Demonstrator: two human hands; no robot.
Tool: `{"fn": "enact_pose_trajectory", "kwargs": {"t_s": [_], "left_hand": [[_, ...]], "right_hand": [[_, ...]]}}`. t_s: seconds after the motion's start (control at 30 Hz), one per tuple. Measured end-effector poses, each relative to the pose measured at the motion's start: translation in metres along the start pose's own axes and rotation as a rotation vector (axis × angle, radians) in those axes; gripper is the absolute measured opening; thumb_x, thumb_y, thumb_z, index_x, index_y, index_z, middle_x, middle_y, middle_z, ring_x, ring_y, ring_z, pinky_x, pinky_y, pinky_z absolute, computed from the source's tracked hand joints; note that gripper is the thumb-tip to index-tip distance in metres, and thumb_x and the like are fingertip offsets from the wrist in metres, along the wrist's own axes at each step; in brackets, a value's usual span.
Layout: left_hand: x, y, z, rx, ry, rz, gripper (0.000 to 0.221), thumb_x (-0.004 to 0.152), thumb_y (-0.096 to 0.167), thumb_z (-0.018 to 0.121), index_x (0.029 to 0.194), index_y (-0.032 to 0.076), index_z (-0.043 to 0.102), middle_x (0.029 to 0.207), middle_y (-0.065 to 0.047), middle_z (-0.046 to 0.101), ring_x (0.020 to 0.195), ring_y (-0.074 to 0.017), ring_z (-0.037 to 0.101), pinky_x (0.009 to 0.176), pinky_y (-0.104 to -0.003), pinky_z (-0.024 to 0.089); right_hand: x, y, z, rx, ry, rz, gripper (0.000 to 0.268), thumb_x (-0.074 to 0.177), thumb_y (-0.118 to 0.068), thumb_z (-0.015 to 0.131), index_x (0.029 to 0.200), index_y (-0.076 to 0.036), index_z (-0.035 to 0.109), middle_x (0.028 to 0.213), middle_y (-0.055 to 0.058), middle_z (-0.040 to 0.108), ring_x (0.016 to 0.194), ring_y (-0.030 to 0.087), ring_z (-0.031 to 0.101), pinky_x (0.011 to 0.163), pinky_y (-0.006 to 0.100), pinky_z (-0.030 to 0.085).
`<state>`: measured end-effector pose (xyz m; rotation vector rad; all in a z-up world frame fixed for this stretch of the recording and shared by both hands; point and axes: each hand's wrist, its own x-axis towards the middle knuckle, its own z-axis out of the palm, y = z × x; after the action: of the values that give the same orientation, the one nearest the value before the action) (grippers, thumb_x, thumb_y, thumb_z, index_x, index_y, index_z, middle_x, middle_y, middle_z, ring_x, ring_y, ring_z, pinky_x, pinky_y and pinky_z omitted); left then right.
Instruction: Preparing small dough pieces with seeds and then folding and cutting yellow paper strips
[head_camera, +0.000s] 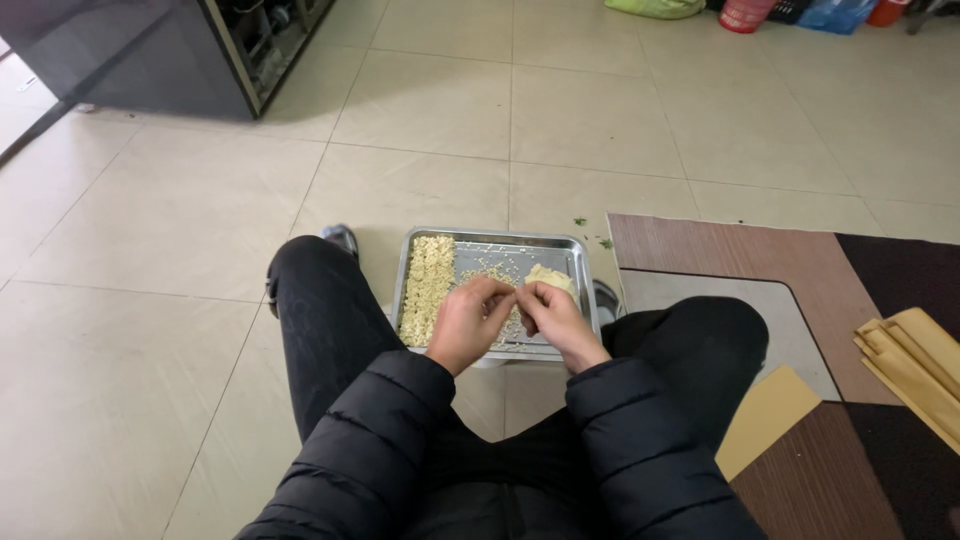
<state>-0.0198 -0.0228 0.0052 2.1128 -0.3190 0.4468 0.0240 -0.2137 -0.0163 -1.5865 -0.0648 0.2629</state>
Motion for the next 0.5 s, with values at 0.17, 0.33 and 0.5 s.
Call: {"fn": "enact_pose_trajectory", "kwargs": {"t_s": [0.17, 0.33, 0.5], "left_hand": [[0.013, 0.015, -0.013, 0.057, 0.039, 0.061, 0.008, 0.101, 0.022, 0.08, 0.108, 0.019, 0.084, 0.085, -0.002, 0.075, 0.083, -0.0259, 0.08, 0.074, -0.042, 0.064], [0.018, 0.023, -0.021, 0.074, -0.004, 0.052, 0.009, 0.103, 0.023, 0.079, 0.109, 0.017, 0.083, 0.087, -0.003, 0.077, 0.085, -0.0264, 0.081, 0.076, -0.042, 0.065], [0.026, -0.02, -0.017, -0.09, 0.055, -0.13, 0.018, 0.112, 0.022, 0.065, 0.117, 0.007, 0.074, 0.095, -0.021, 0.077, 0.099, -0.0455, 0.08, 0.083, -0.052, 0.065]], "right_hand": [[0.002, -0.03, -0.004, -0.036, -0.036, -0.017, 0.022, 0.112, -0.02, 0.074, 0.097, -0.004, 0.075, 0.071, 0.002, 0.056, 0.062, 0.015, 0.057, 0.061, 0.031, 0.053], [0.001, -0.044, -0.007, -0.118, -0.084, -0.034, 0.025, 0.11, -0.021, 0.07, 0.09, -0.007, 0.072, 0.063, 0.004, 0.053, 0.057, 0.018, 0.054, 0.058, 0.032, 0.049], [0.007, -0.038, -0.029, -0.031, 0.015, 0.015, 0.018, 0.098, -0.023, 0.066, 0.086, -0.01, 0.067, 0.067, 0.004, 0.053, 0.057, 0.017, 0.058, 0.058, 0.032, 0.048]]}}
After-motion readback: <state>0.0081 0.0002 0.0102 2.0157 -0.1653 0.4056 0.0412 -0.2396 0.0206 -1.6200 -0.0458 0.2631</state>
